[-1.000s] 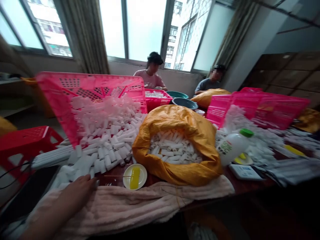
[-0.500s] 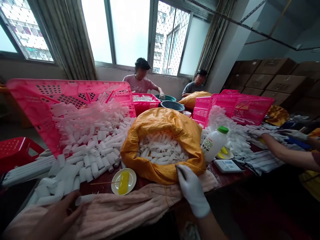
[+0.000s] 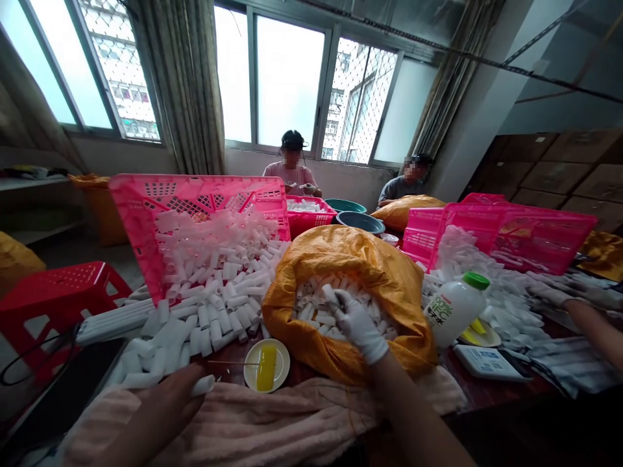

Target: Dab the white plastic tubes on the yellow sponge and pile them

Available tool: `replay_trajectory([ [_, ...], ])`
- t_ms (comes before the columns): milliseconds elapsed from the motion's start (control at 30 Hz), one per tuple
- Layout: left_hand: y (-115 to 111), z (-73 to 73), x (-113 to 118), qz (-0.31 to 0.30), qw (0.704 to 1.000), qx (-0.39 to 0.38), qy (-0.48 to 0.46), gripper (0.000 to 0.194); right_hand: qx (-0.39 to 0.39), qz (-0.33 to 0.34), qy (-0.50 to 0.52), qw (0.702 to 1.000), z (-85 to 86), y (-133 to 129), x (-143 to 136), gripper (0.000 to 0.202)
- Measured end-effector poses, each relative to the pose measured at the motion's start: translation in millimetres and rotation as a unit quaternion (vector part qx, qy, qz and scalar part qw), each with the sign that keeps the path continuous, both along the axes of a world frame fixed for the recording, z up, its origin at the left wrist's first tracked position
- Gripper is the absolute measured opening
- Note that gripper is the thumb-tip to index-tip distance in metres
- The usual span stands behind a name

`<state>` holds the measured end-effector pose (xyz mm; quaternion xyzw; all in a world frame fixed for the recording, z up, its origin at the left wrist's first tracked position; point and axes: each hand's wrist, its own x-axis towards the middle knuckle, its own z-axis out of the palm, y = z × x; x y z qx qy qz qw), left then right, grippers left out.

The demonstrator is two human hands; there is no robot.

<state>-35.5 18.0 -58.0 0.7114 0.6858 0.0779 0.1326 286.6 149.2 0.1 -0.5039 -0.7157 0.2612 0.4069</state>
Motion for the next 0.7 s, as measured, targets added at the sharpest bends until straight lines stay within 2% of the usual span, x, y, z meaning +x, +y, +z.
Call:
replay_trajectory([
  [67, 10.8, 1.2, 9.2, -0.014, 0.999, 0.035, -0.022, 0.026, -0.064, 0.093, 0.054, 0.992, -13.4, -27.2, -22.7, 0.032],
  [133, 25.0, 1.2, 19.5, -0.016, 0.999, 0.040, -0.012, 0.024, -0.086, 0.152, 0.066, 0.982, -31.8, -44.6, -45.7, 0.031],
  [200, 38.6, -1.2, 27.8, -0.005, 1.000, 0.020, 0.006, 0.021, -0.071, 0.153, 0.036, 0.985, -50.4, -48.3, -63.2, 0.029],
  [300, 50.5, -9.6, 33.0, 0.002, 1.000, -0.022, -0.005, 0.018, -0.044, 0.119, -0.007, 0.992, -69.9, -37.4, -75.2, 0.027],
  [400, 52.6, -21.3, 32.0, 0.009, 0.999, -0.017, -0.048, 0.017, -0.019, 0.117, 0.000, 0.993, -77.9, -26.1, -79.6, 0.028],
  [500, 51.8, -31.1, 30.8, 0.015, 0.997, 0.009, -0.072, 0.015, -0.033, 0.125, 0.058, 0.990, -81.3, -22.4, -88.9, 0.028],
  [600, 51.8, -36.2, 32.0, 0.007, 0.998, 0.020, -0.062, 0.015, -0.069, 0.134, 0.118, 0.982, -82.4, -23.3, -100.3, 0.037],
  [700, 52.0, -37.3, 33.9, 0.002, 0.999, 0.022, -0.047, 0.015, -0.070, 0.131, 0.101, 0.984, -78.4, -26.7, -101.3, 0.034],
])
